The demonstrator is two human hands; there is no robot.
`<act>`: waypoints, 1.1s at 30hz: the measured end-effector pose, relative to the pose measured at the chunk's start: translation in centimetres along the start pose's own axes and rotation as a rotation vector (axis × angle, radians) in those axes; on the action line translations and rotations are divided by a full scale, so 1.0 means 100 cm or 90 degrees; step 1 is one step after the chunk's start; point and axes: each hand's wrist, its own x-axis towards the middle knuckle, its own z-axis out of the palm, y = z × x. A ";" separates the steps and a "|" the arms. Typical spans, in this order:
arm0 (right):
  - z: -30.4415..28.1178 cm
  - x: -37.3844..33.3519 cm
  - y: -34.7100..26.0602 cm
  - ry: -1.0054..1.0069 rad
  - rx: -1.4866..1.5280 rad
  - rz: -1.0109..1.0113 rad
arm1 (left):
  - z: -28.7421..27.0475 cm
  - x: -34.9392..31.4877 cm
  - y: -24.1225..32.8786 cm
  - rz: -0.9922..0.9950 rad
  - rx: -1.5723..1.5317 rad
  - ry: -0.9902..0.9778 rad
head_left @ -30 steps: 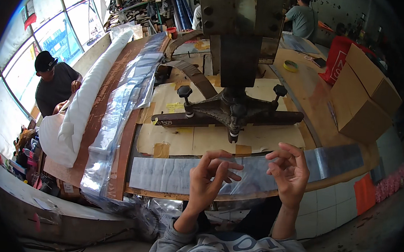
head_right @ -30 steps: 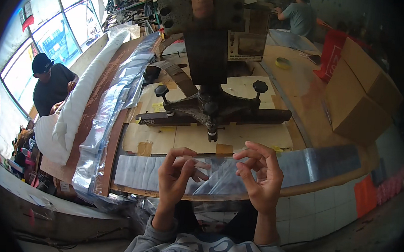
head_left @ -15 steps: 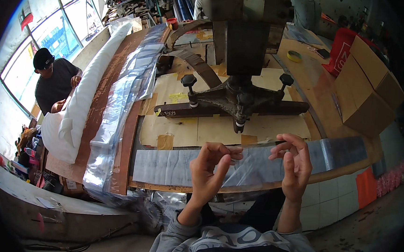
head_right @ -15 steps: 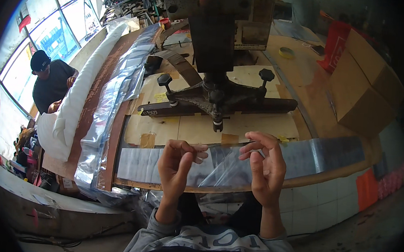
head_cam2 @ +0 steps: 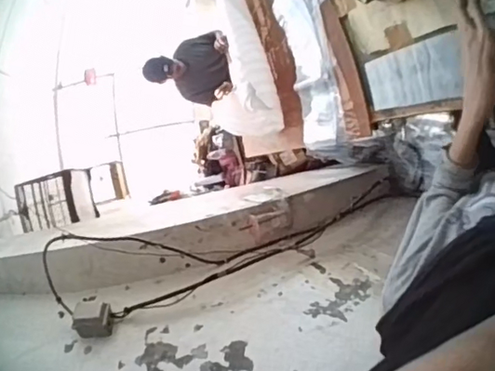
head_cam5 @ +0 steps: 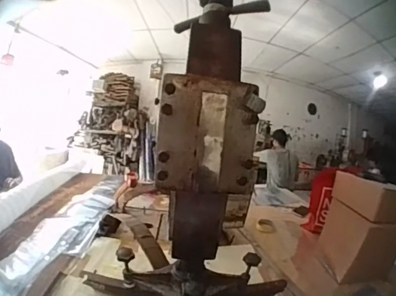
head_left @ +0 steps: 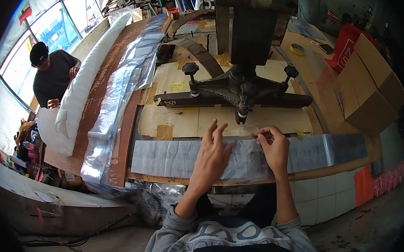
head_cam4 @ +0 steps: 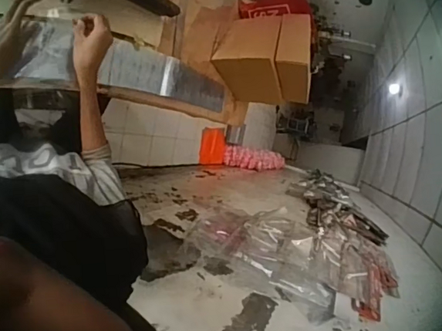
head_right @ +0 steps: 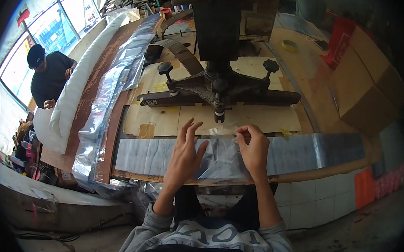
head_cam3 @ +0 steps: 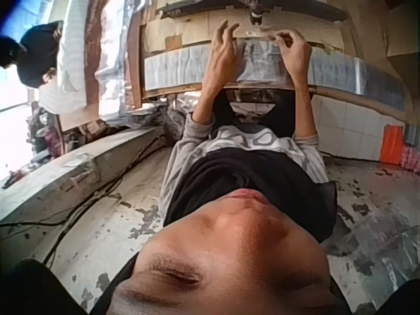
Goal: The person positions, folds, and smooths plastic film strips on a work table along a guide by hand.
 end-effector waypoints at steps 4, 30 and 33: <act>0.005 -0.001 0.012 0.025 -0.133 -0.018 | 0.007 -0.031 0.009 0.054 0.163 -0.129; 0.019 0.034 0.009 0.009 -0.352 -0.167 | 0.023 -0.027 -0.015 0.081 0.267 -0.158; 0.018 0.014 -0.006 -0.089 -0.309 -0.141 | 0.024 -0.024 -0.016 0.081 0.256 -0.157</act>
